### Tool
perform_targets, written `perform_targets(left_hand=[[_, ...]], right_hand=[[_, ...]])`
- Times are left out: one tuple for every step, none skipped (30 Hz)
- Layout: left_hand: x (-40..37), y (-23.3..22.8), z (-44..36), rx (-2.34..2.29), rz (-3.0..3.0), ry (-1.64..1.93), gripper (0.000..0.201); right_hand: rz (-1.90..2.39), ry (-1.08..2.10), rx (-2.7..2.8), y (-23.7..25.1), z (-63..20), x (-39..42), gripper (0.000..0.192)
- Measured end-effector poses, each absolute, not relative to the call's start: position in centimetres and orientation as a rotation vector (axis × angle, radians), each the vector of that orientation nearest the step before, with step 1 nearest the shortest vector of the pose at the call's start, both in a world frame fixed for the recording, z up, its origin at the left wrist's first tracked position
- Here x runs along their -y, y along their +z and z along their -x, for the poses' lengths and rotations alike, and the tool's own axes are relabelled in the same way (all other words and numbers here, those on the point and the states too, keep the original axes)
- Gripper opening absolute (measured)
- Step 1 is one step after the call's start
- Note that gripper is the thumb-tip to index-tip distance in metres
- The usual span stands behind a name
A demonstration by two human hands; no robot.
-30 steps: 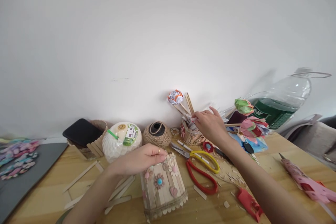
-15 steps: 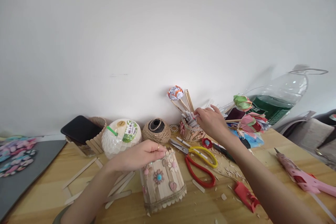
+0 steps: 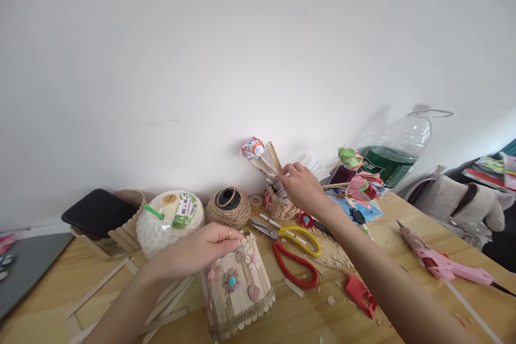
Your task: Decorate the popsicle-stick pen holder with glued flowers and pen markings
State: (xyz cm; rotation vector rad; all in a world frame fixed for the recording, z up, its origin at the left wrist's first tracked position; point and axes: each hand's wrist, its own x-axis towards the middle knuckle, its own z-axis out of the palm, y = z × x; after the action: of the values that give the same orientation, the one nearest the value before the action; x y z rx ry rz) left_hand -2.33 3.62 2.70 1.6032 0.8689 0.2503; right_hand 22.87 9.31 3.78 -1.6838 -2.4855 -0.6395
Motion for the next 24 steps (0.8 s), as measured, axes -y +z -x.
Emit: perform_targets(left_hand=[[-3.6, 2.8, 2.3, -0.875, -1.605, 0.249, 0.036], [-3.6, 2.8, 2.3, -0.881, -1.607, 0.244, 0.037], [-3.6, 2.8, 2.3, -0.883, -1.607, 0.24, 0.037], [-3.7, 2.8, 2.3, -0.879, -1.605, 0.238, 0.037], [-3.7, 2.8, 2.2, -0.874, -1.602, 0.239, 0.036], [-3.7, 2.7, 2.2, -0.871, -1.598, 0.24, 0.036], [-3.7, 2.7, 2.2, -0.874, -1.597, 0.24, 0.037], [-3.7, 2.6, 2.2, -0.881, -1.597, 0.241, 0.037], [-3.7, 2.5, 2.3, -0.892, -1.598, 0.242, 0.037], [-3.7, 2.5, 2.3, -0.906, -1.596, 0.241, 0.038], [-3.7, 2.5, 2.3, -0.92, -1.594, 0.241, 0.038], [-3.6, 2.5, 2.3, -0.927, -1.593, 0.238, 0.038], [-3.6, 2.5, 2.3, -0.924, -1.593, 0.23, 0.039], [-3.6, 2.6, 2.3, -0.916, -1.594, 0.221, 0.039], [-3.6, 2.7, 2.3, -0.905, -1.596, 0.214, 0.039], [-3.5, 2.8, 2.3, -0.893, -1.598, 0.209, 0.039], [-3.5, 2.9, 2.3, -0.886, -1.6, 0.207, 0.038], [-3.6, 3.0, 2.2, -0.886, -1.599, 0.209, 0.038], [-3.6, 3.0, 2.2, -0.893, -1.597, 0.213, 0.038], [-3.6, 3.0, 2.2, -0.901, -1.597, 0.216, 0.039], [-3.6, 3.0, 2.2, -0.903, -1.599, 0.215, 0.039], [-3.6, 3.0, 2.2, -0.901, -1.6, 0.212, 0.039], [-3.6, 2.9, 2.2, -0.894, -1.602, 0.21, 0.04], [-3.6, 2.9, 2.2, -0.886, -1.602, 0.208, 0.04]], right_hand=[[1.695, -0.655, 2.472, 3.8, -22.9, -9.3, 0.032], [1.706, -0.672, 2.46, 3.7, -22.9, -9.4, 0.032], [1.71, -0.687, 2.453, 3.7, -22.8, -9.4, 0.031], [1.704, -0.7, 2.459, 3.7, -22.7, -9.4, 0.03], [1.683, -0.708, 2.481, 3.6, -22.6, -9.3, 0.028], [1.649, -0.713, 2.516, 3.6, -22.4, -9.3, 0.027], [1.612, -0.717, 2.553, 3.5, -22.2, -9.4, 0.025], [1.582, -0.725, 2.582, 3.5, -22.0, -9.4, 0.024], [1.568, -0.738, 2.592, 3.4, -21.8, -9.4, 0.025], [1.575, -0.759, 2.581, 3.4, -21.6, -9.5, 0.027], [1.598, -0.783, 2.552, 3.4, -21.5, -9.5, 0.028], [1.628, -0.805, 2.517, 3.4, -21.5, -9.6, 0.029], [1.655, -0.823, 2.486, 3.4, -21.6, -9.6, 0.03], [1.677, -0.837, 2.461, 3.5, -21.7, -9.7, 0.029], [1.696, -0.846, 2.442, 3.5, -21.9, -9.7, 0.028], [1.713, -0.853, 2.427, 3.6, -22.2, -9.7, 0.027], [1.73, -0.858, 2.413, 3.6, -22.4, -9.7, 0.025], [1.747, -0.861, 2.401, 3.6, -22.6, -9.7, 0.024], [1.761, -0.862, 2.391, 3.6, -22.8, -9.7, 0.023], [1.774, -0.861, 2.383, 3.6, -23.0, -9.7, 0.022], [1.784, -0.858, 2.377, 3.6, -23.1, -9.7, 0.022], [1.791, -0.853, 2.373, 3.6, -23.2, -9.8, 0.023], [1.793, -0.847, 2.375, 3.6, -23.2, -9.8, 0.025], [1.786, -0.839, 2.386, 3.6, -23.2, -9.8, 0.026]])
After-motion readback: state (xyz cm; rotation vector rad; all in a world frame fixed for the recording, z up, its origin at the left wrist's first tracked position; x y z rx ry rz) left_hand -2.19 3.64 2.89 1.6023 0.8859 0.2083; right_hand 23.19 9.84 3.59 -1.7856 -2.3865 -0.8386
